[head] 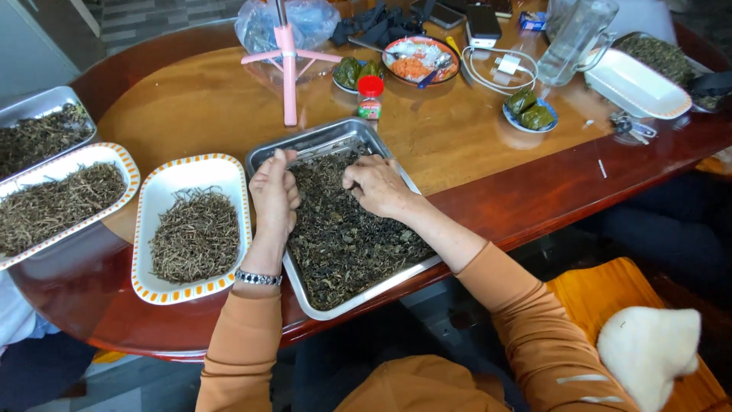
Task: Sorting dried tea leaves by hand to remove stems and debris
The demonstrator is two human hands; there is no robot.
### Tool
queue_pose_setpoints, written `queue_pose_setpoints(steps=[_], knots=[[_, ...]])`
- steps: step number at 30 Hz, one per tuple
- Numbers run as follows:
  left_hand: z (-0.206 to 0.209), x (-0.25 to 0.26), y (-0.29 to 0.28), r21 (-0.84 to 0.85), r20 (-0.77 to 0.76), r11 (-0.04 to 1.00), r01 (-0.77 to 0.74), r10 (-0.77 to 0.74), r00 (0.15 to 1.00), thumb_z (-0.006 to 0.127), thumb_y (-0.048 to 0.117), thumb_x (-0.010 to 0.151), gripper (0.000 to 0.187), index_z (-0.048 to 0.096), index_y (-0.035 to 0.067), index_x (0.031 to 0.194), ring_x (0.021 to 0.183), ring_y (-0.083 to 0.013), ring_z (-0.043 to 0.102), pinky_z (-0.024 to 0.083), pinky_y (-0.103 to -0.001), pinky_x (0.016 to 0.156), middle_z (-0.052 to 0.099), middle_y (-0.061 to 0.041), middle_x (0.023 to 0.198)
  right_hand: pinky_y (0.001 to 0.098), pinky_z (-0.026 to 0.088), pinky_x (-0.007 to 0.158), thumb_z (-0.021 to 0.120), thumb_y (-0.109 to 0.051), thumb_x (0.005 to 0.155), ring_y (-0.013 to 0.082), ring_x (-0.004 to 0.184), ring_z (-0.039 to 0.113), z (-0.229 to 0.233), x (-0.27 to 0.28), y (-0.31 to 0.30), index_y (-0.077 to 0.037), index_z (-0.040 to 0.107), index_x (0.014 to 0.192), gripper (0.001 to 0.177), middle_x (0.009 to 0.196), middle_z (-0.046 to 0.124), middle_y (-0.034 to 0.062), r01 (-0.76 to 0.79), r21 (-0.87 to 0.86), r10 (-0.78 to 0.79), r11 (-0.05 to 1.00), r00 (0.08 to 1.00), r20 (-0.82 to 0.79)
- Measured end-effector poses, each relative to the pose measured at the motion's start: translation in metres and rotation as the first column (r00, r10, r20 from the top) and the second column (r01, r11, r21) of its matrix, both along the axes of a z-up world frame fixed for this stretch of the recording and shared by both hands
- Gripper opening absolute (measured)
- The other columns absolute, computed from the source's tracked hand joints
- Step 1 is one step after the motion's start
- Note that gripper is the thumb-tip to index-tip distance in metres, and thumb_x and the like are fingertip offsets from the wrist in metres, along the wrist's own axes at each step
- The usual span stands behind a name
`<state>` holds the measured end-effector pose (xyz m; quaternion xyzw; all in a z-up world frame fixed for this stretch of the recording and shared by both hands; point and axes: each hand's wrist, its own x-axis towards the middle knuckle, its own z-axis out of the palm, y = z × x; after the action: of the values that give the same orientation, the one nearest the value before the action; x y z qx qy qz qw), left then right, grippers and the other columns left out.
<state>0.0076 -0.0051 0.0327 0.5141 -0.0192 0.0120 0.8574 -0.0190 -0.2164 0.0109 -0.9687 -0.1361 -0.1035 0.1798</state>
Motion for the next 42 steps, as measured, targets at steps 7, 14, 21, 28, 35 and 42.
queue_pose_setpoints(steps=[7, 14, 21, 28, 35, 42], knots=[[-0.011, 0.013, 0.011, -0.174, -0.094, 0.984, -0.028, 0.011, 0.996, 0.050, 0.061, 0.100, 0.052, 0.068, 0.013, 0.107, 0.036, -0.0032, 0.023, 0.018, -0.017, 0.033, 0.026, 0.007, 0.054, 0.0557, 0.034, 0.104, 0.071, -0.028, 0.092, 0.0339, 0.127, 0.057, 0.022, -0.017, 0.024, -0.028, 0.071, 0.114, 0.022, 0.118, 0.067, 0.0082, -0.125, -0.166, 0.097, 0.978, 0.981, -0.169], [-0.007, 0.015, 0.024, -0.304, 0.004, 0.945, -0.118, 0.125, 0.992, 0.049, 0.066, 0.097, 0.055, 0.068, 0.015, 0.104, 0.042, -0.0061, 0.023, 0.017, -0.019, 0.039, 0.028, 0.005, 0.059, 0.0561, 0.034, 0.106, 0.066, -0.007, 0.093, 0.0317, 0.123, 0.063, 0.041, 0.022, 0.039, -0.021, 0.071, 0.098, 0.016, 0.105, 0.073, 0.0076, -0.084, -0.068, 0.072, 0.994, 0.984, -0.160], [-0.006, 0.016, 0.025, -0.382, -0.002, 0.907, -0.179, 0.192, 0.981, 0.049, 0.067, 0.096, 0.057, 0.068, 0.014, 0.100, 0.043, -0.0087, 0.023, 0.017, -0.020, 0.042, 0.027, 0.003, 0.059, 0.0501, 0.040, 0.091, 0.052, 0.002, 0.092, 0.0383, 0.123, 0.058, 0.044, 0.060, 0.097, -0.015, 0.065, 0.132, 0.045, 0.133, 0.063, 0.0145, -0.234, -0.164, 0.205, 0.958, 0.962, -0.178], [-0.002, 0.015, 0.030, -0.436, -0.018, 0.880, -0.186, 0.198, 0.980, 0.050, 0.068, 0.094, 0.056, 0.069, 0.015, 0.097, 0.043, -0.0085, 0.023, 0.017, -0.020, 0.041, 0.027, 0.004, 0.059, 0.0533, 0.042, 0.094, 0.056, 0.008, 0.085, 0.0341, 0.104, 0.070, 0.063, 0.046, 0.071, -0.020, 0.079, 0.083, 0.037, 0.092, 0.077, 0.0072, -0.392, -0.044, 0.386, 0.919, 0.916, -0.106], [-0.003, 0.014, 0.026, -0.422, -0.008, 0.888, -0.181, 0.197, 0.980, 0.049, 0.066, 0.096, 0.054, 0.069, 0.016, 0.097, 0.043, -0.0078, 0.024, 0.017, -0.020, 0.040, 0.027, 0.005, 0.059, 0.0571, 0.050, 0.094, 0.065, -0.015, 0.093, 0.0360, 0.106, 0.070, 0.039, 0.031, 0.068, -0.020, 0.075, 0.105, 0.016, 0.106, 0.074, 0.0107, -0.319, 0.018, 0.319, 0.948, 0.941, -0.113], [-0.023, 0.028, 0.019, -0.371, -0.043, 0.917, -0.148, 0.142, 0.989, 0.044, 0.059, 0.103, 0.049, 0.068, 0.017, 0.100, 0.041, -0.0051, 0.019, 0.015, -0.018, 0.036, 0.023, 0.007, 0.059, 0.0654, 0.032, 0.107, 0.058, -0.054, 0.098, 0.0498, 0.140, 0.039, 0.055, -0.006, 0.087, -0.005, 0.053, 0.142, 0.066, 0.146, 0.046, 0.0305, -0.440, -0.162, 0.392, 0.883, 0.882, -0.261]])
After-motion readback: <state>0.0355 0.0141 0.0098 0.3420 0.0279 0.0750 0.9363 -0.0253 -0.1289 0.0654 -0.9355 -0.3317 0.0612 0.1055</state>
